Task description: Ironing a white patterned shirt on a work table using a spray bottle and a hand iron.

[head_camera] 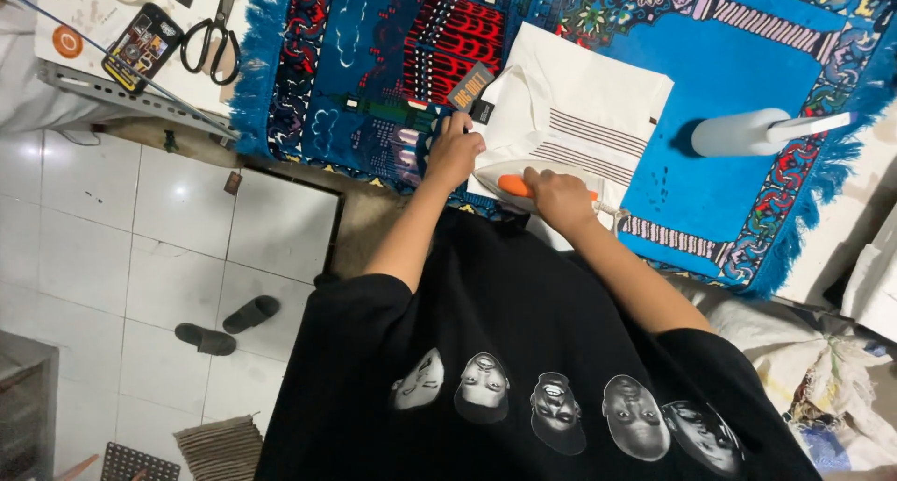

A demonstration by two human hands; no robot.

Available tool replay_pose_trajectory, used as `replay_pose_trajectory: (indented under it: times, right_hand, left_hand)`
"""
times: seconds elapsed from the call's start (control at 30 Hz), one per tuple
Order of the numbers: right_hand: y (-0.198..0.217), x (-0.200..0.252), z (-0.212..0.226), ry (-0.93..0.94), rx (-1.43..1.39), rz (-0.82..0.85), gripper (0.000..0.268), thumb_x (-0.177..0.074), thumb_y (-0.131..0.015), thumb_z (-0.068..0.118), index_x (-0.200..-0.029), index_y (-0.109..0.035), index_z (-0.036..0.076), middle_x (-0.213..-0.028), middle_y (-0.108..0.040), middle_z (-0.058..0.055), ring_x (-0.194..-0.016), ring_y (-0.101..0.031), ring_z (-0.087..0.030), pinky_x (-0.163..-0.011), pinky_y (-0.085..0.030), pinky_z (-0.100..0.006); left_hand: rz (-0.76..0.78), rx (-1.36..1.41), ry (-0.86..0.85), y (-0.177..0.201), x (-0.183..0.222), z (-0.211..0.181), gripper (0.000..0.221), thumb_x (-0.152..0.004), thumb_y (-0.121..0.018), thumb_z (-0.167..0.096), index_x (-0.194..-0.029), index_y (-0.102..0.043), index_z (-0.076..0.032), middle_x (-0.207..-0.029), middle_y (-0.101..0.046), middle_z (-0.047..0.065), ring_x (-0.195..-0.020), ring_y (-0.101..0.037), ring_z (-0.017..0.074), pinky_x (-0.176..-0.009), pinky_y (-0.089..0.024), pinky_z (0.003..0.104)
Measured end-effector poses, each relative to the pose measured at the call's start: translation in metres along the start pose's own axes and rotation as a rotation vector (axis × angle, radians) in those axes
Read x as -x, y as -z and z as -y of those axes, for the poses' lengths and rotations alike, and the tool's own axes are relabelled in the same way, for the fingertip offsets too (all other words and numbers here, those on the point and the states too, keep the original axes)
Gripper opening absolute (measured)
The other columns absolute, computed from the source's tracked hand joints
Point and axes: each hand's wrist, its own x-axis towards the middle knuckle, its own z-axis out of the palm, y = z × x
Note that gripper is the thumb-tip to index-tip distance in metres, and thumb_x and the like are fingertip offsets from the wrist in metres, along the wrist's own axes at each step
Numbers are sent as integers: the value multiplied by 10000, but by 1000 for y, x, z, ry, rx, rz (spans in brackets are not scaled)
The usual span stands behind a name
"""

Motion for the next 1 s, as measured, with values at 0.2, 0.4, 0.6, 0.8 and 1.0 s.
replay_pose_trajectory:
  times: [0.2,0.4,0.6,0.8,1.0]
  right_hand:
    - [-13,32,-37,-46,83,22,197,-939,-583,241,-1133,-600,215,-748,-674,-35,-669,-743,-269,-611,-592,-384]
    - [-18,-15,4,-69,-18,100,269,-935,-573,218,-1200,-598,177,-810,-691,-58,-741,-756,-311,-657,-603,-411]
    - [22,-22,40,-1,-151,306,447,-927,-577,140,-1373,-601,127,-927,-746,-125,-867,-768,-356,-756,-612,-468]
    - [8,-19,49,-48,-49,150,246,-963,-557,188,-1197,-607,134,-833,-670,-62,-759,-758,-325,-662,-612,-439]
    - [-5,-22,44,-98,-84,136,158,-962,-584,193,-1113,-591,146,-790,-660,-69,-745,-755,-333,-646,-612,-441]
  left_hand:
    - [-52,4,-114,-16,-11,16,183,-943,-703,-281,-838,-747,-138,-1075,-471,-8,-1145,-496,253,-901,-537,367]
    - [149,-18,-168,-15,-17,20,154,-946,-676,-282,-911,-759,-157,-1000,-575,23,-1067,-516,286,-945,-497,440]
    - [177,-76,-210,-28,-40,33,170,-968,-636,-262,-913,-783,-194,-917,-703,38,-995,-601,266,-923,-481,429]
    - [323,-67,-121,-6,-44,22,139,-939,-669,-300,-905,-784,-229,-975,-727,46,-1049,-666,306,-930,-545,468]
    - [340,32,-123,-14,-55,33,147,-955,-636,-172,-881,-761,-153,-936,-712,93,-1034,-673,336,-918,-549,459]
